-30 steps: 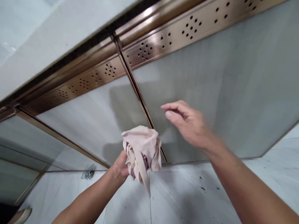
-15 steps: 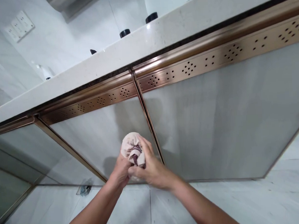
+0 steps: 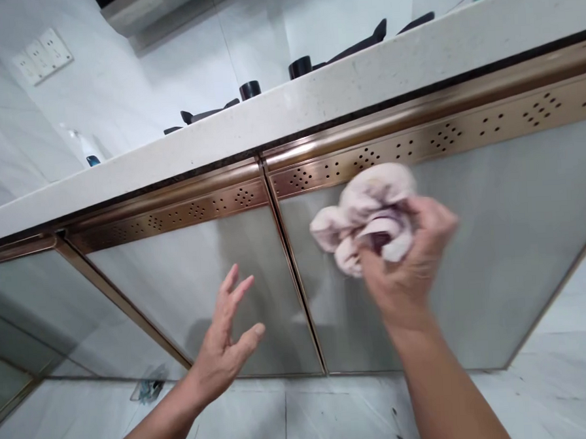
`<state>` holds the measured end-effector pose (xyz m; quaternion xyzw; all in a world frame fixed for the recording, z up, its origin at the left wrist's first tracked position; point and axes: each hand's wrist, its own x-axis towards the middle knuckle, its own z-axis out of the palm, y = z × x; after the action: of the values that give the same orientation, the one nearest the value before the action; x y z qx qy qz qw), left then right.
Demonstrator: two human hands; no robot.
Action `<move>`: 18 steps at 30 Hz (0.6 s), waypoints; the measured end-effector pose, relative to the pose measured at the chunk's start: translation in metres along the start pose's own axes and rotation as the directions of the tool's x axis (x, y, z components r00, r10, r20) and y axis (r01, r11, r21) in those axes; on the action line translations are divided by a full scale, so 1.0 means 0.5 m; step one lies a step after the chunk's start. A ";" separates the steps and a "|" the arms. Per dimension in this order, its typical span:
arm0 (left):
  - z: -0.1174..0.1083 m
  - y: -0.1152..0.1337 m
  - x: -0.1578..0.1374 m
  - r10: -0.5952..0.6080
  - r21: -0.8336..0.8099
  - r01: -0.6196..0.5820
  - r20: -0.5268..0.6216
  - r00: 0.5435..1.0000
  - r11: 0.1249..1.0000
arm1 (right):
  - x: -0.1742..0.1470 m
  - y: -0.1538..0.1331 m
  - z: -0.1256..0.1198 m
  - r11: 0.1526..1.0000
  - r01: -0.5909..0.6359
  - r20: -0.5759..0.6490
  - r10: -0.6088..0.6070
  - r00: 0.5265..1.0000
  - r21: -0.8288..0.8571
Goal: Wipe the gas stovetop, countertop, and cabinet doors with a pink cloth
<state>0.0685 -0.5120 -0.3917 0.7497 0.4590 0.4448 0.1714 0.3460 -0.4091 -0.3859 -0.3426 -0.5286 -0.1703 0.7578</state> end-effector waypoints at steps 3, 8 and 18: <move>-0.024 -0.049 0.021 0.297 0.469 -0.234 -0.065 0.953 0.852 | 0.012 0.031 -0.001 0.979 0.083 -0.068 -0.097 0.993 -0.188; -0.059 -0.098 0.107 0.534 0.748 -0.324 -0.048 0.844 0.580 | -0.068 -0.050 0.076 0.939 0.143 0.132 -0.107 0.986 -0.311; -0.079 -0.161 0.188 0.666 0.869 -0.355 0.040 0.745 0.344 | -0.085 -0.001 0.057 0.940 0.147 0.117 -0.116 0.986 -0.309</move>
<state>0.0100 -0.3970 -0.3759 0.7570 0.3705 0.3158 -0.4358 0.3098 -0.3939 -0.4187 -0.4314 -0.5523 -0.2864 0.6533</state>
